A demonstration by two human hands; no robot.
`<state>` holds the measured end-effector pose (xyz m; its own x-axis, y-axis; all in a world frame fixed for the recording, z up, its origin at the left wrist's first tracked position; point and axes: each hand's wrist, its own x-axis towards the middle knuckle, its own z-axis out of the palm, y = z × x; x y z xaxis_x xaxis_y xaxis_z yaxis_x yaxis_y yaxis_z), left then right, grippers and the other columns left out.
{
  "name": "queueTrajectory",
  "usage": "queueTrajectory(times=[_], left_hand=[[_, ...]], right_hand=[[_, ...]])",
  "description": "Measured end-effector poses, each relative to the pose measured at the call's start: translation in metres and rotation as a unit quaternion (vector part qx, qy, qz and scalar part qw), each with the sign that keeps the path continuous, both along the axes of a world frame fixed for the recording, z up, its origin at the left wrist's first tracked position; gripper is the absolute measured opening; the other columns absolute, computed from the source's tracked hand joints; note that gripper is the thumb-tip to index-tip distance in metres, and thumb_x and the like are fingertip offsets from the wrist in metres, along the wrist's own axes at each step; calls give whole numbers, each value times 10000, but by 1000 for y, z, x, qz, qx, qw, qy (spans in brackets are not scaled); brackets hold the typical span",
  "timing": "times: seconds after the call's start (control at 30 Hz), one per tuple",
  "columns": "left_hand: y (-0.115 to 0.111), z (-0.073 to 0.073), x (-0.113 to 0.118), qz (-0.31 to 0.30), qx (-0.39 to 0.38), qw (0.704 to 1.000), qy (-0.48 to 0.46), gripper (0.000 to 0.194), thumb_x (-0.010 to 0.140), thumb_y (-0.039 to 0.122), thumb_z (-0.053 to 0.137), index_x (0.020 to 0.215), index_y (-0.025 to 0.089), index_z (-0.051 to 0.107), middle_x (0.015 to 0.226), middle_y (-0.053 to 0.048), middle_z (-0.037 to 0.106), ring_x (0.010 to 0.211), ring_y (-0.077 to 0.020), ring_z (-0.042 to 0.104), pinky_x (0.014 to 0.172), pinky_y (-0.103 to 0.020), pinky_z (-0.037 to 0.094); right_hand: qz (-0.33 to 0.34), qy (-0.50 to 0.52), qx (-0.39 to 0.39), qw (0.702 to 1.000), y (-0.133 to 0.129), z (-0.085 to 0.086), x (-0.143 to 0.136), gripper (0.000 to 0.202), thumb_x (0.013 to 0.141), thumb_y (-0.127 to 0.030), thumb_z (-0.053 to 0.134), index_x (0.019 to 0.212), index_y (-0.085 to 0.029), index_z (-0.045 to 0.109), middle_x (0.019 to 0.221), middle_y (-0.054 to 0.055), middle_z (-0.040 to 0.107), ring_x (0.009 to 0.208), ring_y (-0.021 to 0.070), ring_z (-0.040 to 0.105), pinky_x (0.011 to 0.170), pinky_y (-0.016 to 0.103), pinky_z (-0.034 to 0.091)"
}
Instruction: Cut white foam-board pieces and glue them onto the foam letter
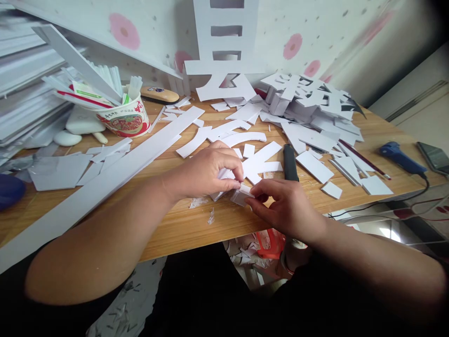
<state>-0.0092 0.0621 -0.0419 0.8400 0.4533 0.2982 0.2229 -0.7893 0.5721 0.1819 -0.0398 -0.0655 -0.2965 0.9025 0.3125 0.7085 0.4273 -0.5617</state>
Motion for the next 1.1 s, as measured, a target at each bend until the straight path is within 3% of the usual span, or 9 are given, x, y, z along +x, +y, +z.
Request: queueTrajectory(times=[0.37, 0.7, 1.1], left_hand=[[-1, -1, 2, 13, -1, 1000, 9, 40, 773, 211, 684, 733, 207, 682, 851, 4, 681, 942, -184, 526, 900, -334, 371], [-2, 0, 2, 12, -4, 1000, 8, 33, 770, 187, 684, 742, 202, 677, 855, 1, 674, 930, -177, 542, 907, -334, 373], [-2, 0, 2, 9, -11, 1000, 18, 41, 774, 190, 673, 737, 203, 662, 863, 0, 662, 943, -181, 539, 930, -340, 365]], right_hand=[[2, -17, 41, 999, -1, 0, -3, 163, 843, -214, 575, 689, -162, 563, 585, -1, 563, 512, 90, 483, 496, 211, 365], [5, -6, 34, 999, -1, -4, -2, 142, 840, -203, 582, 711, -142, 588, 619, 23, 592, 543, 108, 509, 514, 228, 383], [-9, -5, 115, 993, -2, -14, -6, 124, 803, -131, 576, 680, -128, 563, 604, 37, 590, 540, 118, 512, 520, 244, 384]])
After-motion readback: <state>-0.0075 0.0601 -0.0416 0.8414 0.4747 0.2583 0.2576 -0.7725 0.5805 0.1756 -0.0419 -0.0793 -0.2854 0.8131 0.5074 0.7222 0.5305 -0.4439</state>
